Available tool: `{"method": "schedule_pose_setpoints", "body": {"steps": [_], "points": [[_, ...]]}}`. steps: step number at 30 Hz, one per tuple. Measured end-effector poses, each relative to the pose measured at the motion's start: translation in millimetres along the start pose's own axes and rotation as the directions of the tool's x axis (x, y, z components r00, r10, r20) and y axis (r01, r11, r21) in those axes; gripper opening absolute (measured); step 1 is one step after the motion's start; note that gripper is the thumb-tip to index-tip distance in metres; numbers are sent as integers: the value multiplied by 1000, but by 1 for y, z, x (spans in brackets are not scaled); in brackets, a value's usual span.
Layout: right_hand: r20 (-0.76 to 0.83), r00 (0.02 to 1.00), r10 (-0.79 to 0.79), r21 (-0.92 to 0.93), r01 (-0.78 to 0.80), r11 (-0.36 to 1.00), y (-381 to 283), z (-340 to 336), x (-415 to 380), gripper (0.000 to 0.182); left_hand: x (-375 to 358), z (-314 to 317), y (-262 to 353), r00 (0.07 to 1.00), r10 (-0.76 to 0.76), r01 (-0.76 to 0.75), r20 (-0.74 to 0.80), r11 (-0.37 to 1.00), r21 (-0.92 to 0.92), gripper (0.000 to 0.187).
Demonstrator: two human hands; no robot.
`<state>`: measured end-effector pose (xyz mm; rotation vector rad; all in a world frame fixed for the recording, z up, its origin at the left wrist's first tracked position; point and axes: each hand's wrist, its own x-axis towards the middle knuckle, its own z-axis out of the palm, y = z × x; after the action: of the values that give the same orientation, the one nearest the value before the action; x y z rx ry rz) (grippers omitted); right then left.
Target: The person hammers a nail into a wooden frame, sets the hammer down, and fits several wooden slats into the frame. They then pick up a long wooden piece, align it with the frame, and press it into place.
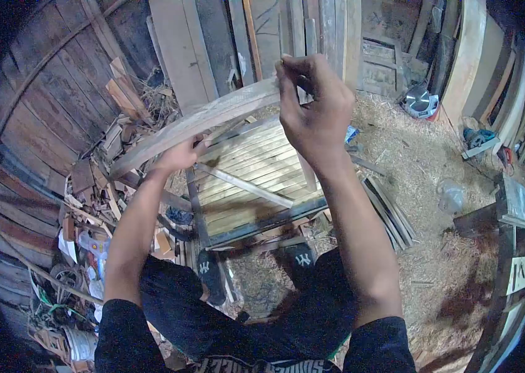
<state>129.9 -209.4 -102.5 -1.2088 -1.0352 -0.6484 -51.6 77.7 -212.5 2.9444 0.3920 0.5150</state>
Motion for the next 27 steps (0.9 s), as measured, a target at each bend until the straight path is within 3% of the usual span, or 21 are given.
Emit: {"method": "schedule_pose_setpoints", "body": {"steps": [1,5,7,8,9,11,13,18,21,22,26,27], "points": [[2,1000,24,5,-24,1000,-2,-1,-1,14,0,-8,5,993,104,-98,-60,991,95,45],[2,1000,25,-2,-25,1000,-3,-3,-1,13,17,-18,-22,997,76,-76,32,997,-16,48],[-13,1000,20,13,-20,1000,-2,-1,-2,13,36,-52,-12,914,33,-13,404,999,-53,45],[-23,999,24,21,-24,1000,-1,-1,-2,13,31,-57,-3,955,20,16,296,993,-117,36],[-26,999,25,23,-24,999,0,0,-2,13,23,-49,-1,955,19,16,296,993,-114,36],[-31,999,30,25,-29,999,0,0,-3,13,6,-18,1,983,148,-161,-105,979,-126,30],[-33,998,45,15,-45,999,-2,0,-3,13,-6,5,20,983,-155,179,94,903,-391,33],[-18,999,46,2,-46,999,0,2,-3,13,-31,79,51,931,-330,366,157,827,-426,34],[-22,997,80,22,-80,997,-2,3,-4,12,-40,112,49,947,-313,310,65,845,-435,31],[-31,997,72,28,-71,997,-1,3,-3,11,-44,118,47,969,-242,189,-58,869,-457,27],[-33,997,63,41,-62,997,2,2,-3,11,-55,105,61,942,-333,279,-55,859,-430,24],[-35,997,63,44,-62,997,2,3,-3,11,-59,96,64,945,-265,177,-194,908,-379,20]]}}
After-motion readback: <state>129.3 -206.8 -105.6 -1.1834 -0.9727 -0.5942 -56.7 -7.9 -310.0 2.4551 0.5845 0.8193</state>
